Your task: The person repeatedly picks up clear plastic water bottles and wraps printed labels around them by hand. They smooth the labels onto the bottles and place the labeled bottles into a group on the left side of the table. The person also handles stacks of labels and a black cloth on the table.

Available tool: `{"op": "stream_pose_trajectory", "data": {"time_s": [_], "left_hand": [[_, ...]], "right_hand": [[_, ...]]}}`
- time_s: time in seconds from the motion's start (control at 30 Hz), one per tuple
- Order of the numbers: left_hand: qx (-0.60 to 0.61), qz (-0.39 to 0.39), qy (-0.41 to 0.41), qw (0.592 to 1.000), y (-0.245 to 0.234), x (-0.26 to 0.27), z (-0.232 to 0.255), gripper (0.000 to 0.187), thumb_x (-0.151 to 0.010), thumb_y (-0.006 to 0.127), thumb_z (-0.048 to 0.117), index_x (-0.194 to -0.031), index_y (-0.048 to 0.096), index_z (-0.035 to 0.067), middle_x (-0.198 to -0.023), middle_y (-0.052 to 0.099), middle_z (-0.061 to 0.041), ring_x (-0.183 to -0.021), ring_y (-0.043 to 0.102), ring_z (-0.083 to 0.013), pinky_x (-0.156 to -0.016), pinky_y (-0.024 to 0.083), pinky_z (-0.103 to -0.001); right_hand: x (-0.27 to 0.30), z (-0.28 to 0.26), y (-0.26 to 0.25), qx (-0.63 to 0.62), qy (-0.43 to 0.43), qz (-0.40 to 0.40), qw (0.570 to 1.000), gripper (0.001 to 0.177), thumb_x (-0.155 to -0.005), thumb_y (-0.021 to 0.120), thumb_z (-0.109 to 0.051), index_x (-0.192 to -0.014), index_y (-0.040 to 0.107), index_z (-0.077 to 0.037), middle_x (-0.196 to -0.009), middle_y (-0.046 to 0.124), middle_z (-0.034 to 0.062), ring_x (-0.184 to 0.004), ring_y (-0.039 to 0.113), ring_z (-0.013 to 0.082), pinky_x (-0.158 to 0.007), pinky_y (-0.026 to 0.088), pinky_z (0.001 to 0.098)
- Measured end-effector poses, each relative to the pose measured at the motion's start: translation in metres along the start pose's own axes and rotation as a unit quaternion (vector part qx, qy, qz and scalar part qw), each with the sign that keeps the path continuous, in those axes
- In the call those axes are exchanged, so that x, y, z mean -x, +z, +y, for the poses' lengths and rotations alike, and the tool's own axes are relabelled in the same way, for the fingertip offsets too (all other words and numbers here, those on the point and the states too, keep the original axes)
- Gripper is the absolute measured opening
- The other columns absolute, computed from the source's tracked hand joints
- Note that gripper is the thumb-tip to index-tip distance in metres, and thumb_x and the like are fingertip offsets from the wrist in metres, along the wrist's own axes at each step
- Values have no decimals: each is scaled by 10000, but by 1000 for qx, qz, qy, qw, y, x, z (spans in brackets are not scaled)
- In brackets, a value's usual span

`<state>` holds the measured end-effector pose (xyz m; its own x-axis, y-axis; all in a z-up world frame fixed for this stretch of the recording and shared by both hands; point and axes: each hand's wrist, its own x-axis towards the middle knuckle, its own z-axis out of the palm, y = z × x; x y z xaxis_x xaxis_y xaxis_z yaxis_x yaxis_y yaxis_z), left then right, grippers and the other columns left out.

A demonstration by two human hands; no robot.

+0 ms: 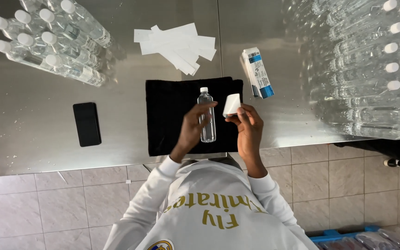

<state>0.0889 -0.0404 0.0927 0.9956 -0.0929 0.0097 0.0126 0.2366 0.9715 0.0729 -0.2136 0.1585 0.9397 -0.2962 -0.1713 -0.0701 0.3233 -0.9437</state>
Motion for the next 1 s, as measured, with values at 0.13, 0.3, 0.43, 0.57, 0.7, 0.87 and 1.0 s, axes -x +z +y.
{"op": "stream_pose_trajectory", "data": {"time_s": [0.13, 0.3, 0.43, 0.57, 0.7, 0.87, 1.0], "left_hand": [[39, -9, -32, 999, 16, 35, 15, 495, -999, 737, -4, -1485, 650, 32, -1453, 690, -217, -1432, 597, -439, -1241, 405, -652], [206, 96, -73, 971, -19, 36, -7, 461, -1055, 619, 3, -1509, 547, -30, -1291, 717, -213, -1291, 694, -339, -1203, 479, -587], [288, 130, -88, 945, -43, 37, 10, 463, -1076, 554, 9, -1533, 504, -37, -1400, 660, -218, -1388, 635, -358, -1218, 458, -592], [360, 159, -109, 913, -40, 43, 29, 391, -1044, 598, 33, -1432, 561, 6, -1193, 644, -101, -1241, 697, -276, -1187, 531, -562], [364, 163, -132, 907, -30, 58, 15, 349, -1071, 606, 72, -1416, 571, 28, -1126, 622, -29, -1200, 712, -230, -1173, 551, -558], [166, 93, -107, 976, -33, 69, 10, 324, -1137, 607, 129, -1452, 603, 53, -1210, 675, -140, -1218, 660, -252, -1113, 520, -555], [-7, 5, -65, 998, -30, 71, 8, 493, -1141, 653, 215, -1580, 537, 24, -1112, 697, -159, -1018, 666, -204, -931, 576, -505]], "right_hand": [[13, 8, 27, 3, 39, -60, 997, 285, -1051, 747, -191, -1229, 717, 30, -1126, 752, 213, -1032, 794, 355, -921, 684, 484], [38, -27, 69, 46, 39, -234, 970, 438, -1036, 748, -234, -1383, 699, 29, -1560, 611, 243, -1460, 568, 311, -1236, 455, 521], [51, -1, 47, 44, 38, -214, 975, 381, -1061, 714, -191, -1334, 713, 76, -1386, 704, 257, -1351, 655, 337, -1150, 549, 554], [55, 56, 3, 112, 138, -169, 969, 396, -1089, 701, -291, -1271, 759, 55, -1047, 790, 251, -1007, 793, 335, -883, 667, 484], [62, 85, -8, 45, 186, -68, 979, 454, -1074, 663, -241, -1397, 655, 76, -1220, 735, 214, -1070, 742, 291, -884, 666, 471], [49, 43, -10, 232, 21, -23, 972, 464, -1092, 710, -284, -1475, 603, -46, -1322, 637, 140, -1231, 624, 225, -1040, 569, 411], [42, 36, -10, 266, 62, -134, 953, 464, -1095, 745, -405, -1444, 662, -111, -1221, 710, 112, -1187, 697, 231, -1030, 568, 489]]}}
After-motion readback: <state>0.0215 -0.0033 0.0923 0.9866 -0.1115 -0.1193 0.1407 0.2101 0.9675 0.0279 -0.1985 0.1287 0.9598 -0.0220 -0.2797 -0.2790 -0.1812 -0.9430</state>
